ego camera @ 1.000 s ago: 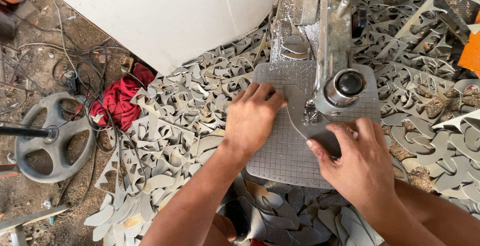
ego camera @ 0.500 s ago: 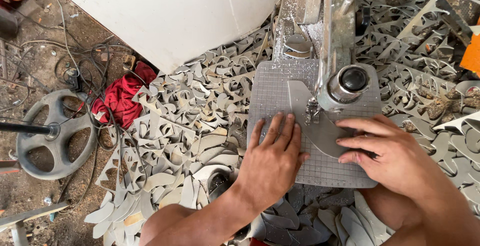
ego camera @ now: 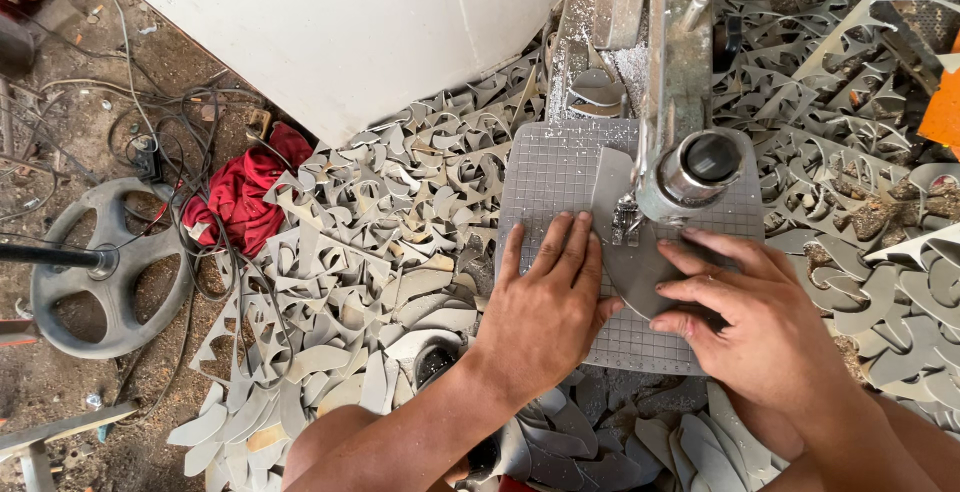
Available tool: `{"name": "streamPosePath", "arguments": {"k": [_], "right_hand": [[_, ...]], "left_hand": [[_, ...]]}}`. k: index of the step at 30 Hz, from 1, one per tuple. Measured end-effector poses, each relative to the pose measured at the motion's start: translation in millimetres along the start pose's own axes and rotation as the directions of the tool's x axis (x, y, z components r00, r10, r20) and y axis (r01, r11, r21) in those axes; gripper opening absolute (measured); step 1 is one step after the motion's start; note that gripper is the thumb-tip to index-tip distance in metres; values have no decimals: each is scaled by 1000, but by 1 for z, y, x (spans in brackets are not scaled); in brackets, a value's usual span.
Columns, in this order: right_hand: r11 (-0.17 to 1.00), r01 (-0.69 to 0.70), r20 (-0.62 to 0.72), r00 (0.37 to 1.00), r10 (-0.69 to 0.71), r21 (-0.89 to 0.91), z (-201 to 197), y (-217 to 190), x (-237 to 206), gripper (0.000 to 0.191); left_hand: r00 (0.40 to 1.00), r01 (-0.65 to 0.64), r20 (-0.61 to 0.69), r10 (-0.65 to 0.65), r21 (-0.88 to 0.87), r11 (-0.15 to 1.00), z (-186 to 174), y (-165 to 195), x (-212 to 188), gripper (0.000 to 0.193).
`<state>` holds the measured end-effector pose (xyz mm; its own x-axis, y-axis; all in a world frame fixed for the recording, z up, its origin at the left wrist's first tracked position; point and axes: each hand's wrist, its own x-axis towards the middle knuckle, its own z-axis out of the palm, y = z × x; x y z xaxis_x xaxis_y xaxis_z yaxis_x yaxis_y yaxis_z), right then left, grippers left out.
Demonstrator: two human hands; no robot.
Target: The person uses a sewing machine to stitch curved gray shoe parts. They guide each piece under the needle, sew along the edge, and then remove the finished part to place it aside.
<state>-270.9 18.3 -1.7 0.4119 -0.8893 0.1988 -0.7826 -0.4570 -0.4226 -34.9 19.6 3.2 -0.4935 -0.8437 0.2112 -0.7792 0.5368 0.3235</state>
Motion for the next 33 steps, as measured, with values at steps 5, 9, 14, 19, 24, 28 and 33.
{"name": "streamPosePath", "arguments": {"k": [5,9,14,19,24,28,33], "right_hand": [[997,32,-79,996,-27,64,5,-9,1,26],[999,44,-114,993,-41,27,11,-15,1,26],[999,9,-154,988,-3,40,16,-22,0,27],[1000,6,-175,985,-2,22,21,-26,0,26],[1000,-1,-182,983,1,3,24,-28,1,25],[1000,-1,-202,979,0,-6,26,-31,2,25],[1000,-16,-238,971,12,-13,28,-36,3,27]], "left_hand": [[1000,-1,6,1,24,1000,-1,-4,2,61],[1000,0,-6,0,40,999,0,-7,4,60],[1000,5,-11,-5,42,999,2,-9,6,57],[1000,6,-5,-5,58,998,1,-10,9,55],[1000,8,1,-8,51,999,0,-11,10,55],[1000,-5,-4,5,71,997,0,-14,13,53],[1000,-7,-12,8,76,997,2,-16,15,51]]}}
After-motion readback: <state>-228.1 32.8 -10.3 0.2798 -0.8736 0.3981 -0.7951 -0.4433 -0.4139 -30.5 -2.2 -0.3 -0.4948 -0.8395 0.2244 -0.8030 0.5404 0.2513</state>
